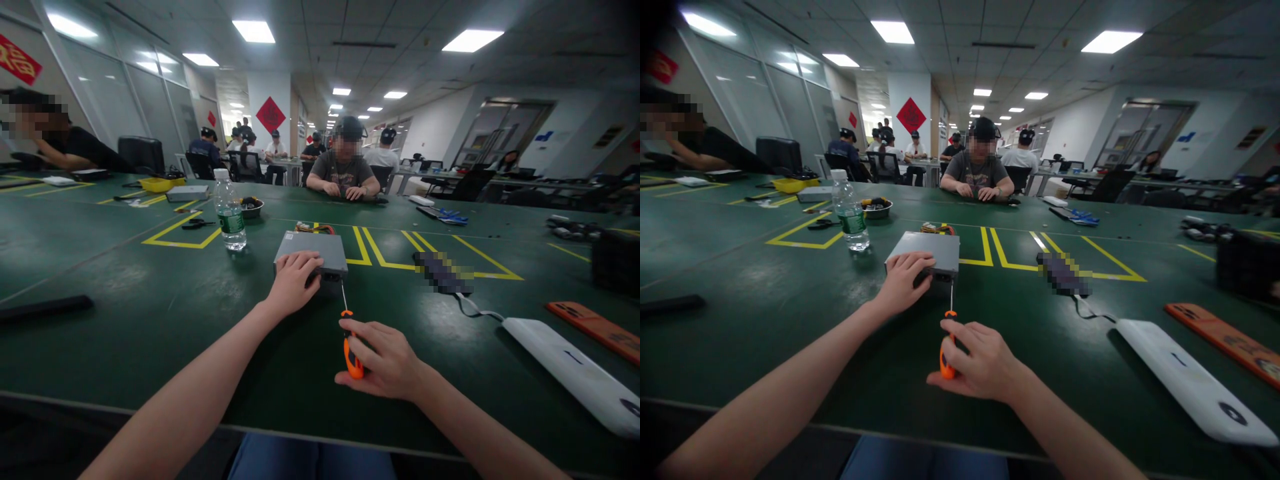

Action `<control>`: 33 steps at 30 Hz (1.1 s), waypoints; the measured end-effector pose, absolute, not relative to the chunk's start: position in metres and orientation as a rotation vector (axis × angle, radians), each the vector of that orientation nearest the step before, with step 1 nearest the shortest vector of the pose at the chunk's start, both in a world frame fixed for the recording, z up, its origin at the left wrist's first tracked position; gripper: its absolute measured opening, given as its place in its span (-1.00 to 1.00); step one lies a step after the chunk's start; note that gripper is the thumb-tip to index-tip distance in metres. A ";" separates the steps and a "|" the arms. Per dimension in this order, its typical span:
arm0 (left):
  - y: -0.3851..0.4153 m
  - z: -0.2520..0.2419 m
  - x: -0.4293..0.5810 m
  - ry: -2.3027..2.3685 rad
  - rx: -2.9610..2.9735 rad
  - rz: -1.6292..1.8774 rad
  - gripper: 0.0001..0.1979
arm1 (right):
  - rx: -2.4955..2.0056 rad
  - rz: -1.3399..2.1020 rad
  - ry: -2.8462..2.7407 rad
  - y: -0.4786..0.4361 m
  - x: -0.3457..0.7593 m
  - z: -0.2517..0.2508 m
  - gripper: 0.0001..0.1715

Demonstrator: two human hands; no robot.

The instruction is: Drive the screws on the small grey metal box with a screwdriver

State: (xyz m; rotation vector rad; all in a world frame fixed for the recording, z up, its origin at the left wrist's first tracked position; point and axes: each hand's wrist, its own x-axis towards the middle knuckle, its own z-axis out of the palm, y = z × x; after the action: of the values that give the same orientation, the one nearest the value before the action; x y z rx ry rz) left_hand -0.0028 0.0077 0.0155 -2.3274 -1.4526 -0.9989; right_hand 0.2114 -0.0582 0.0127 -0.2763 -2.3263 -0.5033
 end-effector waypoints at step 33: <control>0.003 0.017 -0.003 -1.611 -2.199 -0.863 -0.61 | -0.291 -0.496 -2.444 -0.061 0.208 0.010 -0.57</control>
State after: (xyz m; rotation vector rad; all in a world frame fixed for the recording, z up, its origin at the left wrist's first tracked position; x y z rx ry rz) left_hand -0.0025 0.0030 0.0167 -2.1995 -1.6106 -0.8631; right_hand 0.2078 -0.0606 0.0100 -0.2912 -2.4444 -0.4963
